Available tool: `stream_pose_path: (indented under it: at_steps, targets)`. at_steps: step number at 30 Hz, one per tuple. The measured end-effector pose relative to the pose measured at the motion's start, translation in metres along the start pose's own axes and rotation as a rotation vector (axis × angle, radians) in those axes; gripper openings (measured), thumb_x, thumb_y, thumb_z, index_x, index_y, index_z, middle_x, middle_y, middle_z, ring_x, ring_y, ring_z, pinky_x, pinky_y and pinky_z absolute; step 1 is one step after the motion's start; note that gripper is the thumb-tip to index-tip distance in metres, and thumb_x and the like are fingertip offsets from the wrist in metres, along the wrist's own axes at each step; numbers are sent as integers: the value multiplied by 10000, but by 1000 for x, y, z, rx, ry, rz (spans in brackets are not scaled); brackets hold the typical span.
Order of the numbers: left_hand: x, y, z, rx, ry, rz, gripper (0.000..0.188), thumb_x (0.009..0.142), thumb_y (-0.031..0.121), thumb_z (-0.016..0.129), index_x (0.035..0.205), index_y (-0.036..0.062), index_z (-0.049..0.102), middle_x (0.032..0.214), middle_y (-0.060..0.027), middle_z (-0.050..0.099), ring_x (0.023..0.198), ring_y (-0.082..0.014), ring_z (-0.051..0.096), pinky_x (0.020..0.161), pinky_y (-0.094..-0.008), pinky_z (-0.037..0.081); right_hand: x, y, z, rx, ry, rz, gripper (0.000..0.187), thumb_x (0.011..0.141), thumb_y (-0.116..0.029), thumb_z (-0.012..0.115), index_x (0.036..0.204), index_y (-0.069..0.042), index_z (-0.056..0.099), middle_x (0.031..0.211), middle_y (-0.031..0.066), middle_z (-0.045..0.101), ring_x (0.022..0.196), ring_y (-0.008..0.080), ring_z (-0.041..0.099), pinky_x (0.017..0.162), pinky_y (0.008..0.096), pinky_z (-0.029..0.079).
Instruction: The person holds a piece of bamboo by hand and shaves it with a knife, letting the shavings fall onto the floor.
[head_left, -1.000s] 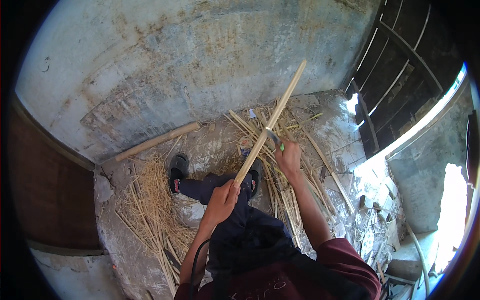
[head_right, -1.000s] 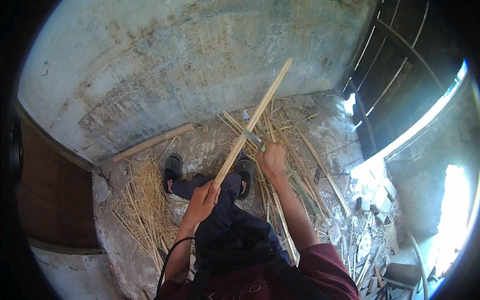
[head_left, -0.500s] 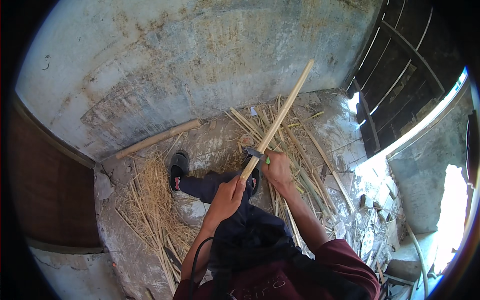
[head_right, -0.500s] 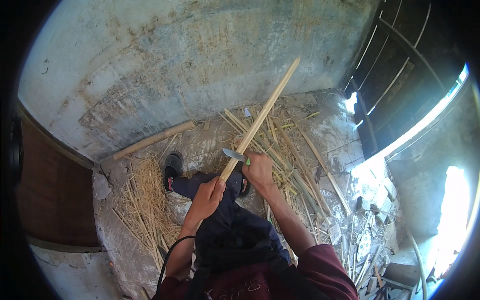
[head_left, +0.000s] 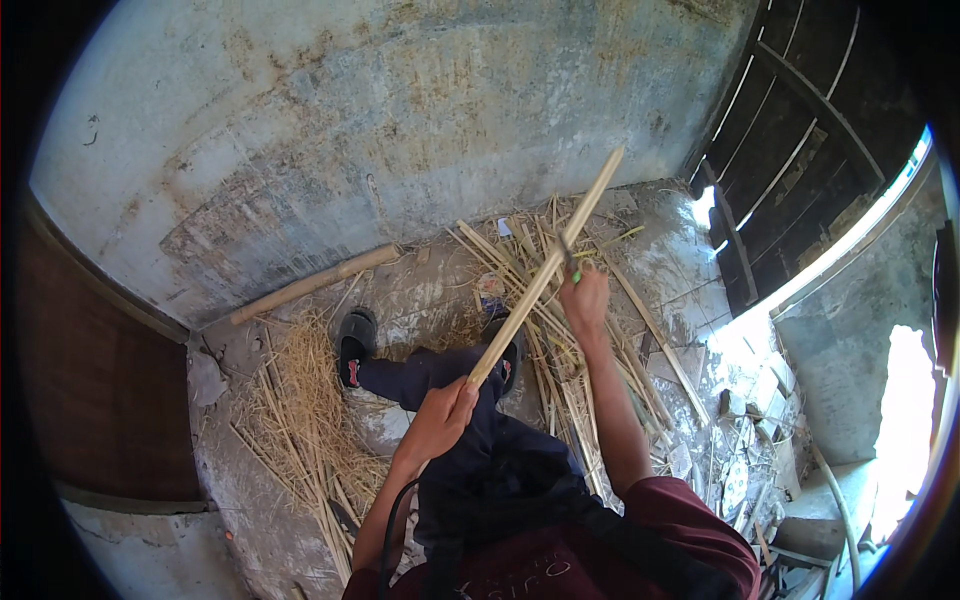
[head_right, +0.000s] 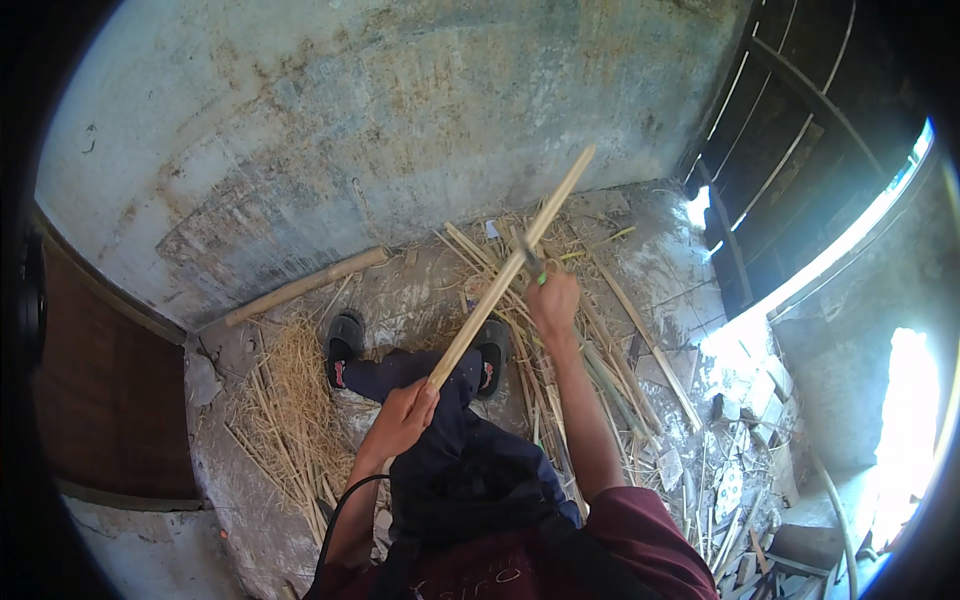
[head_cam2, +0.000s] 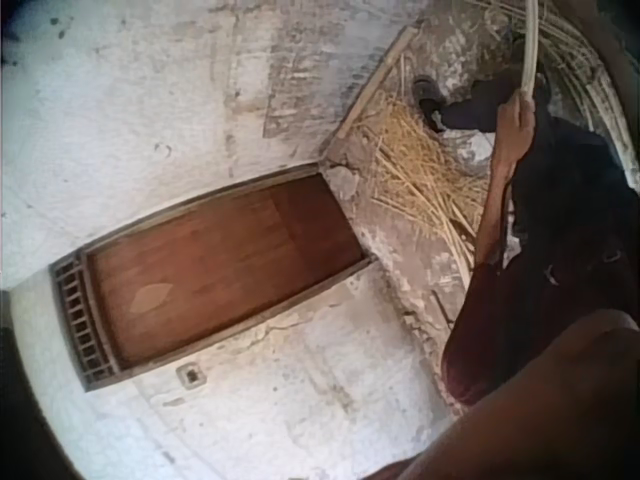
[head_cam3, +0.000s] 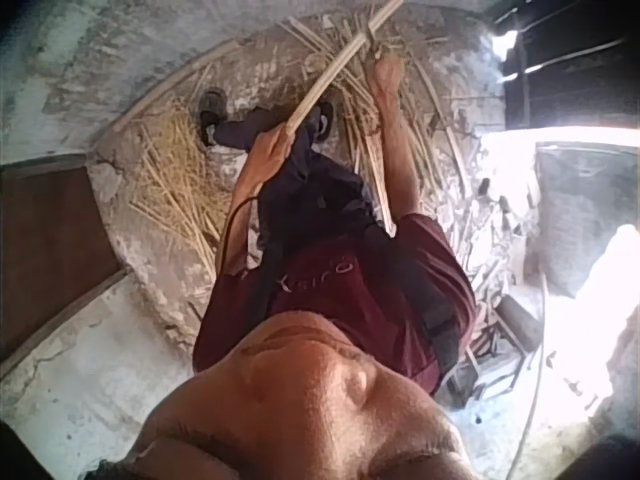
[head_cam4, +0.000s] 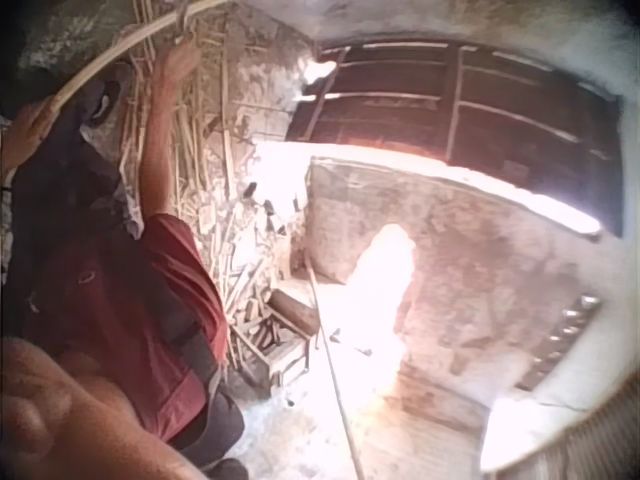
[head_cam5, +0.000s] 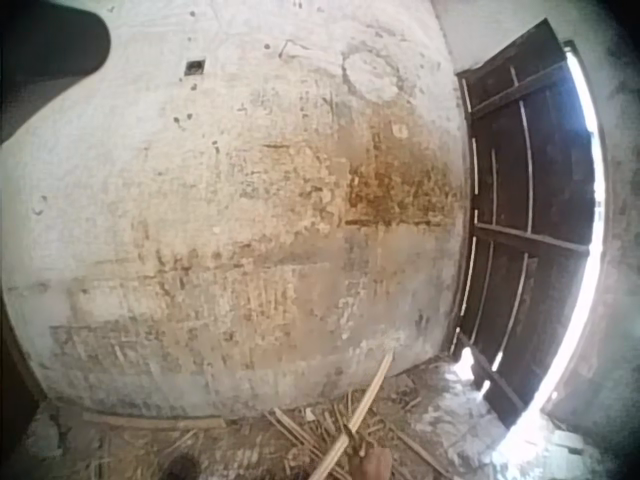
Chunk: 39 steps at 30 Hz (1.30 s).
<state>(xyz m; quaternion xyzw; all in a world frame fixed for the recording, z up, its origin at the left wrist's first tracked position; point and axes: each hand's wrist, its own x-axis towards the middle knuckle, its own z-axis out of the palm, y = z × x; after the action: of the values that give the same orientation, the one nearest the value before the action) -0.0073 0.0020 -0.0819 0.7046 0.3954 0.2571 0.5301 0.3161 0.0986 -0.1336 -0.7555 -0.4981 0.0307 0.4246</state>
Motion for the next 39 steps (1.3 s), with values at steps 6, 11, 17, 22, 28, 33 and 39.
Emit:
stream_pose_path:
  at_steps: [6, 11, 17, 22, 28, 33, 39]
  targets:
    - [-17, -12, -5, -20, -12, -62, 404, 1177, 319, 438, 922, 31, 564, 672, -2, 504, 600, -87, 468, 576, -299, 410, 31, 17, -19, -69, 54, -172, 264, 872, -81, 645, 1071, -11, 803, 825, 309, 705, 793, 505, 705, 771, 560, 577]
    - [-15, -8, -2, -42, -26, -55, 382, 1171, 296, 451, 918, 34, 565, 646, 1, 485, 589, -81, 449, 566, -289, 392, 4, -5, -26, 67, -49, -223, 258, 816, -54, 630, 1015, -5, 787, 800, 293, 702, 785, 497, 704, 782, 562, 573]
    - [-15, -14, -3, -64, -59, -55, 393, 1178, 317, 446, 909, 45, 538, 647, 14, 463, 568, -76, 414, 547, -286, 370, -4, -8, -29, -48, -150, -331, 264, 788, -43, 626, 991, -22, 794, 776, 280, 698, 755, 485, 702, 762, 554, 578]
    - [-12, -15, -6, -92, -92, -66, 388, 1181, 327, 442, 913, 60, 528, 645, 34, 441, 553, -63, 385, 511, -282, 342, 20, 4, -24, -61, -97, -289, 259, 793, -50, 624, 985, -34, 797, 782, 282, 697, 773, 491, 702, 759, 560, 577]
    - [-13, -21, -8, -106, -95, -78, 398, 1180, 344, 443, 901, 71, 522, 643, 50, 429, 547, -48, 377, 493, -270, 323, 49, 14, -25, -102, -69, -205, 248, 819, -82, 622, 989, -49, 800, 838, 296, 712, 822, 504, 708, 788, 579, 577]
    - [-11, -22, -10, -77, -75, -66, 404, 1179, 347, 443, 899, 68, 526, 641, 46, 439, 546, -52, 393, 499, -276, 333, 86, 40, -20, -170, 2, -224, 254, 824, -101, 626, 999, -44, 800, 856, 300, 716, 847, 512, 710, 810, 587, 578]
    - [-4, -17, -10, -7, -53, 6, 397, 1178, 331, 437, 908, 57, 537, 635, 36, 445, 545, -59, 406, 511, -286, 349, 136, 68, -30, -299, 93, -199, 260, 845, -120, 633, 1009, 1, 794, 915, 322, 733, 894, 525, 719, 836, 589, 581]
